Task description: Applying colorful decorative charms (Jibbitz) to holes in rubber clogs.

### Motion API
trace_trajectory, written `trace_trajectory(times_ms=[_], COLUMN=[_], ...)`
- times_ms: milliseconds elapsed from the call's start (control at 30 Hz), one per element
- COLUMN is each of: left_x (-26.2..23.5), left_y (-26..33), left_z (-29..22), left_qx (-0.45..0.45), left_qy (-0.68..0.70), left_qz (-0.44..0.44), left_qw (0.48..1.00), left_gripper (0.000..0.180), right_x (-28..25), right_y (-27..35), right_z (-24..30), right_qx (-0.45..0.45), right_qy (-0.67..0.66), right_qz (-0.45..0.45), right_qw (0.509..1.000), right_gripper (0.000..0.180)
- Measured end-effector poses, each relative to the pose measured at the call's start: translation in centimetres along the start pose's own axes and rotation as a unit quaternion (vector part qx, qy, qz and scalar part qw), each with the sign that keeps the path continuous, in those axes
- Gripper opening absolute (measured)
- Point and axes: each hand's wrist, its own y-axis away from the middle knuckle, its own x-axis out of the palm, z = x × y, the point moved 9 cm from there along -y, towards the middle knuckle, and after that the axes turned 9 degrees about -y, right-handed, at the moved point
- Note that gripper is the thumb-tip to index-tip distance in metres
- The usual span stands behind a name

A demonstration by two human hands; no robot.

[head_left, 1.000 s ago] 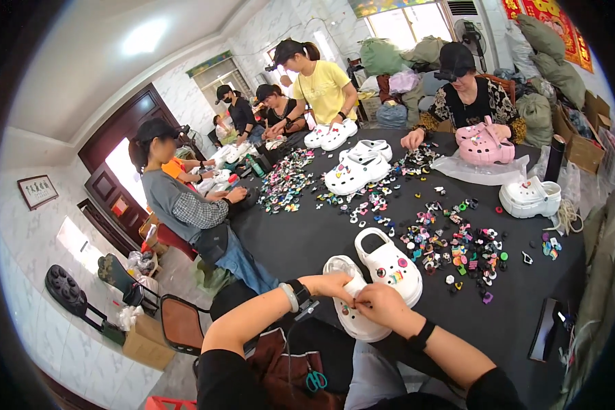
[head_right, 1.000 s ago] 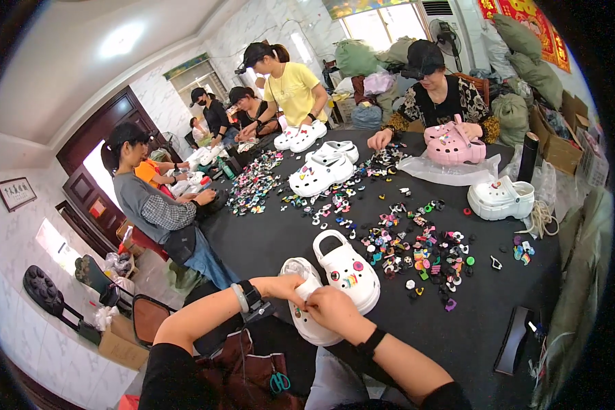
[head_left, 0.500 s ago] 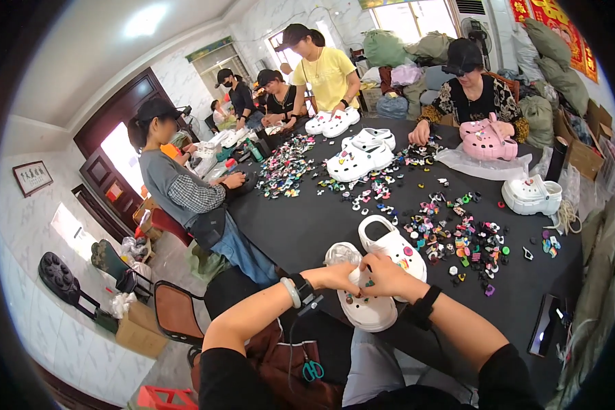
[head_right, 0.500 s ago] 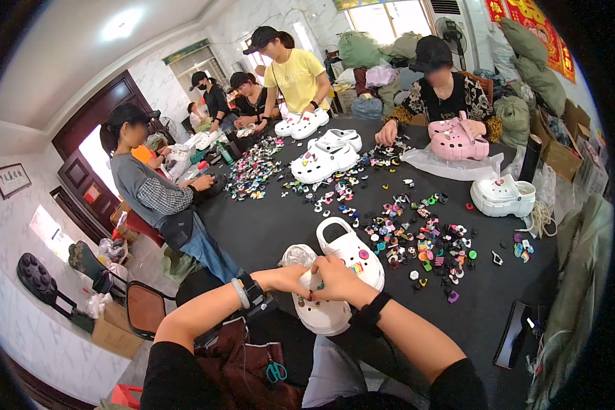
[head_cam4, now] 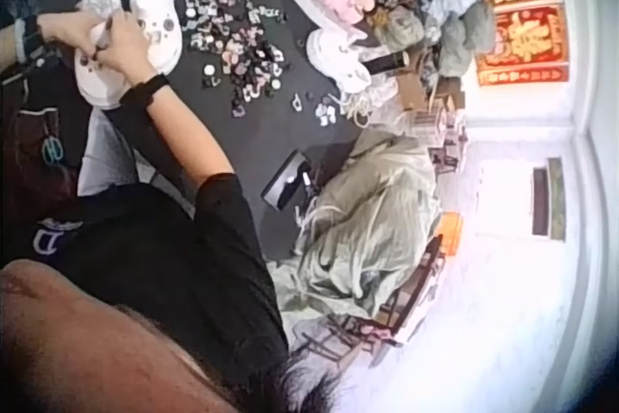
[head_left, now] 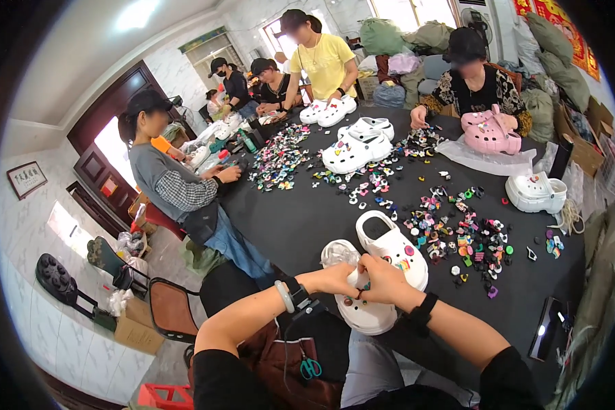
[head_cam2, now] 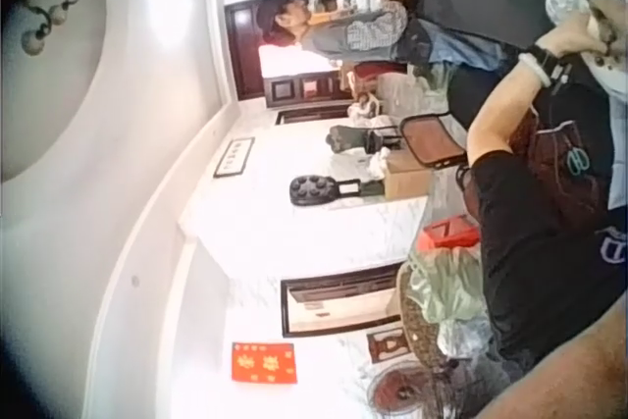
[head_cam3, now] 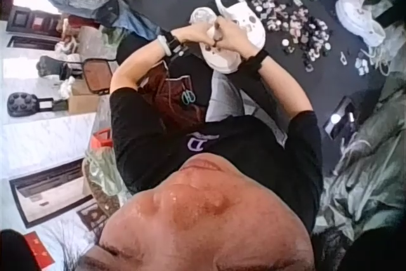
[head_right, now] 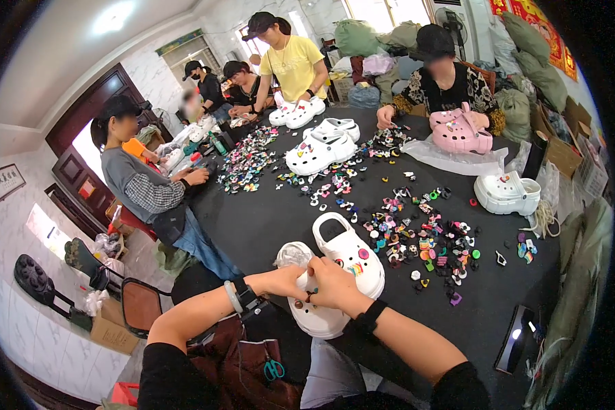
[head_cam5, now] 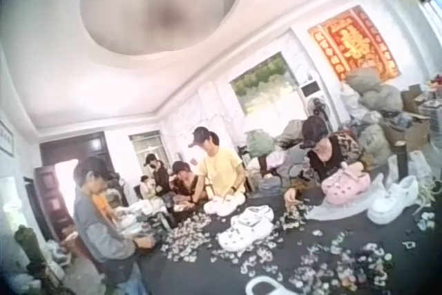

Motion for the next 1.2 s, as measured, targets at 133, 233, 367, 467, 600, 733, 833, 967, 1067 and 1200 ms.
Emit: trace_trajectory(times_ms=[133,233,367,467,600,733,833,967,1067,1200], left_x=[0.6,1.1,1.5,0.3,-1.2,-1.9,-1.2,-0.7,-0.8,-1.1], left_y=[-0.4,-0.8,-0.6,0.3,0.6,1.1,1.4,1.9,2.4,2.7], left_z=[0.4,0.1,0.2,-1.2,0.0,1.7,1.4,0.8,-0.5,-1.5], left_qx=[0.008,0.033,0.005,0.038,0.062,-0.005,-0.011,-0.028,-0.001,0.004], left_qy=[-0.027,-0.017,0.129,0.057,0.108,0.07,0.125,0.137,0.072,-0.017], left_qz=[-0.011,0.003,0.083,0.112,0.104,-0.026,-0.094,-0.143,-0.146,-0.169], left_qw=[1.0,0.999,0.988,0.991,0.987,0.997,0.988,0.98,0.987,0.985], left_gripper=[0.036,0.037,0.038,0.034,0.029,0.028,0.029,0.036,0.044,0.052], right_x=[0.0,-0.2,0.3,-2.2,-4.9,-7.2,-8.2,-8.1,-7.6,-7.1], right_y=[0.6,0.8,1.4,5.2,10.8,15.5,17.8,17.9,16.8,15.8], right_z=[0.4,0.1,-1.2,0.4,-2.5,-6.7,-8.5,-9.2,-9.1,-10.9], right_qx=[0.009,0.015,-0.089,-0.196,-0.07,0.057,0.091,0.114,0.104,0.108], right_qy=[0.012,0.023,-0.091,-0.136,-0.219,-0.243,-0.298,-0.337,-0.372,-0.451], right_qz=[-0.021,-0.029,-0.029,-0.117,-0.099,-0.075,-0.087,-0.09,-0.079,-0.071], right_qw=[1.0,0.999,0.991,0.964,0.968,0.966,0.946,0.93,0.919,0.883], right_gripper=[0.049,0.049,0.056,0.052,0.051,0.044,0.039,0.036,0.034,0.033])
